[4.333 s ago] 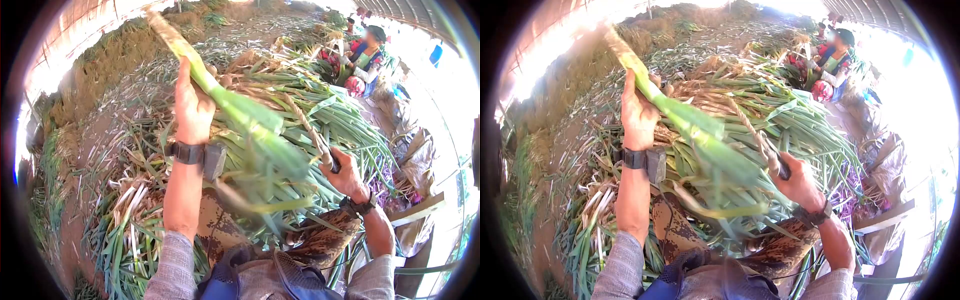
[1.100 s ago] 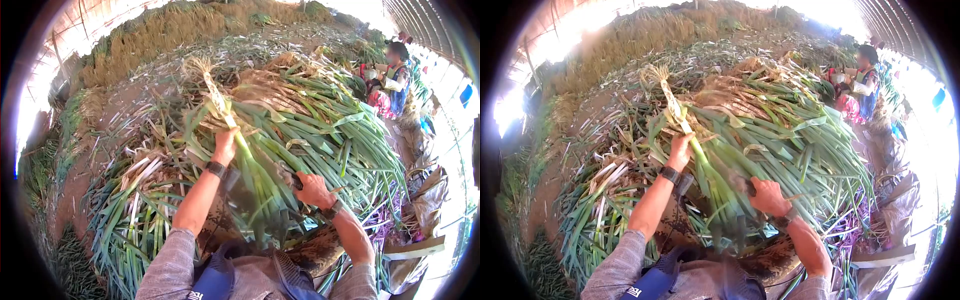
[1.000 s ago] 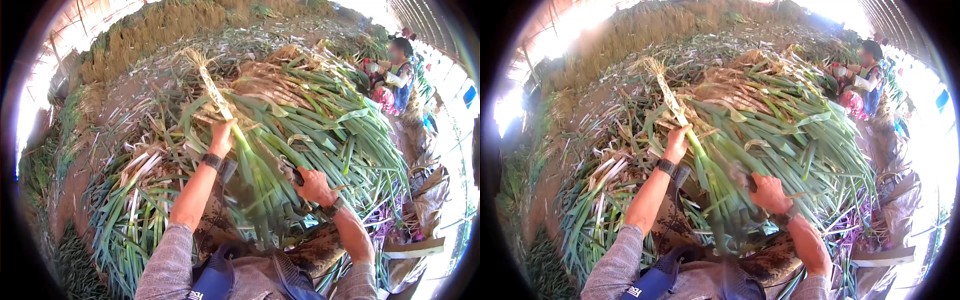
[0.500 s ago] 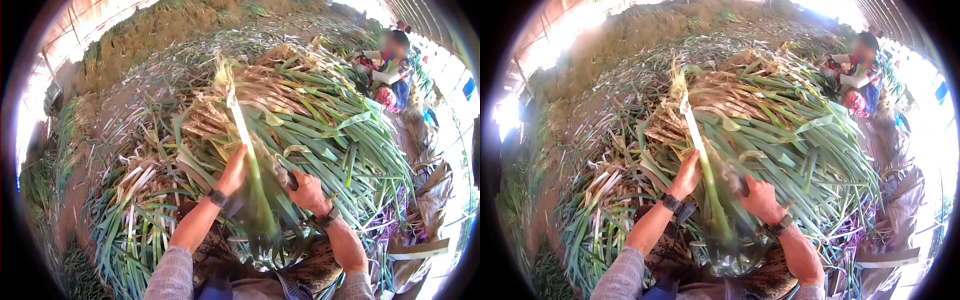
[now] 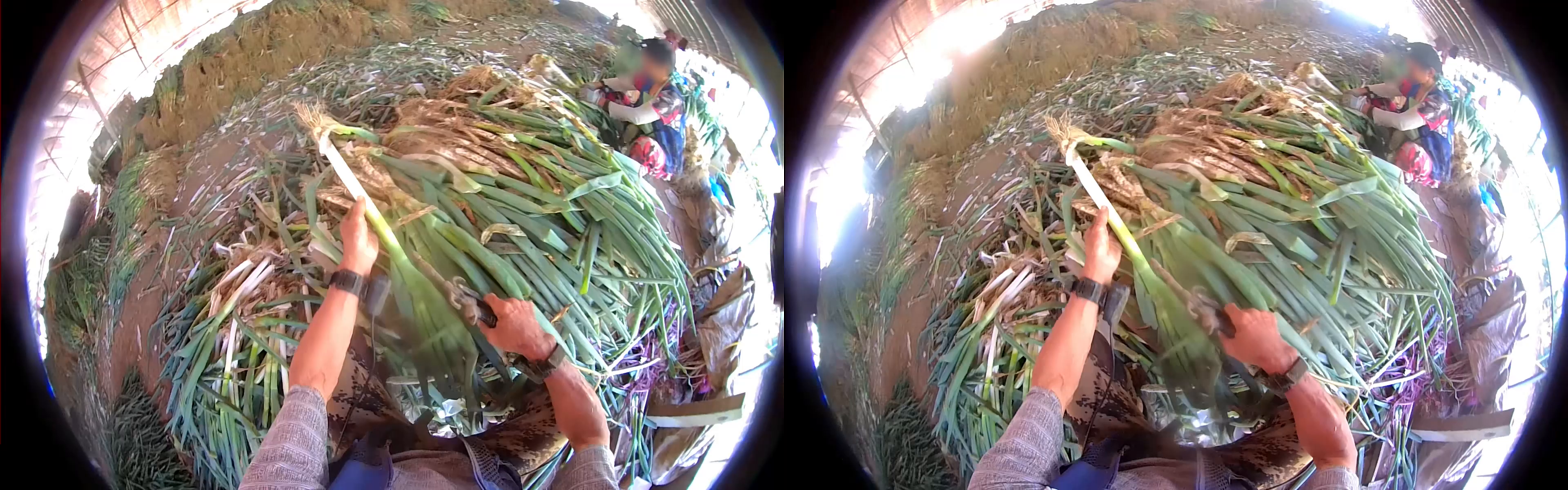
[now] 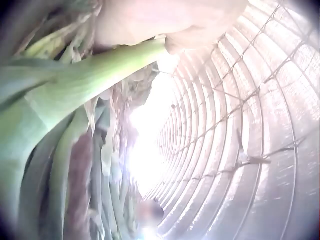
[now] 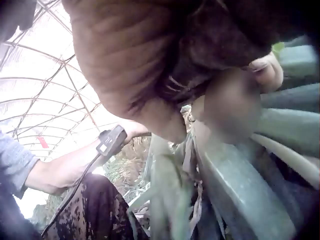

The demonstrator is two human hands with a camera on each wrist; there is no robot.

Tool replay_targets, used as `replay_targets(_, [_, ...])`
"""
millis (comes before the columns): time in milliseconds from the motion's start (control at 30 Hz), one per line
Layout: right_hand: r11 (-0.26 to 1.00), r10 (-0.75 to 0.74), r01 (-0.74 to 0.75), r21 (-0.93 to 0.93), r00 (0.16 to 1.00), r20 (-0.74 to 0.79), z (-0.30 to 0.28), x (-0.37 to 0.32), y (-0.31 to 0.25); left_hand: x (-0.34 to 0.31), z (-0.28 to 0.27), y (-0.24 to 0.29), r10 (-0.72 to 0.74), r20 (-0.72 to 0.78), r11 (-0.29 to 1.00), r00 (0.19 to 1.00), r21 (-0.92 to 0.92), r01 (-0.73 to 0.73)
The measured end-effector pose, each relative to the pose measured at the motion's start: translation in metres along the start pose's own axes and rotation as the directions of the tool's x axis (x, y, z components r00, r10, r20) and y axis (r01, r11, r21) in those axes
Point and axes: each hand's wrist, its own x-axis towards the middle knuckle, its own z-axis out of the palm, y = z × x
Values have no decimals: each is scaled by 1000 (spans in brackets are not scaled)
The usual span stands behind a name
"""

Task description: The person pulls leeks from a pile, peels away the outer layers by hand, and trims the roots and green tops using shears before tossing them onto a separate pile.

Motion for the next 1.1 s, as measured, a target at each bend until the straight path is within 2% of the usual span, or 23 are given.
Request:
replay_targets(33, [1000,-5,5,-13,1000,-19,1,-3,1,9,-5,4,40,-74,999,996,17,-39])
replay_targets(100, [1000,14,-14,5,998,69,0,-13,-1,10,-21,11,19,-174,997,985,83,-4])
replay_targets(167, [1000,6,-9,21,989,144,-2,-23,-5,13,-40,6,-9,-140,999,990,35,14])
replay_targets(267, [1000,1,-4,26,992,130,14,-35,-2,14,-59,-5,-22,-174,1000,984,19,25])
replay_targets(367, [999,3,-10,43,989,149,26,-46,-4,-20,-36,-2,-54,-74,994,996,91,61])
replay_targets(433, [998,18,-24,52,993,120,28,-48,-8,-42,-24,2,-245,34,967,969,83,241])
replay_targets(500, [1000,24,-25,15,999,37,31,-50,-4,-48,-25,-5,-253,42,957,967,158,244])
replay_targets(567, [996,90,-91,9,994,62,31,-49,1,-62,-13,-4,-267,50,940,963,234,248])
replay_targets(600, [999,32,-33,16,998,59,29,-52,2,-63,-12,-8,-248,56,941,967,251,227])
replay_targets(667, [1000,14,-15,23,998,65,31,-54,2,-61,-14,-15,-239,63,938,969,273,214])
replay_targets(733, [1000,3,-5,31,997,81,30,-60,5,-59,-15,-16,-258,153,947,954,236,218])
replay_targets(767, [1000,18,-20,23,998,59,30,-61,7,-56,-15,-18,-216,151,953,965,247,174])
replay_targets(833, [999,44,-44,7,999,14,26,-60,8,-57,-10,-13,-234,151,963,961,170,208])
replay_targets(867, [998,-15,14,53,1000,22,20,-62,8,-49,-16,-14,-207,154,968,966,177,180])
replay_targets(967, [995,-51,49,85,998,21,22,-65,9,-53,-14,-2,-264,253,961,931,155,230])
replay_targets(1100, [996,-12,10,90,1000,24,22,-59,6,-60,4,5,-284,247,957,926,122,261])
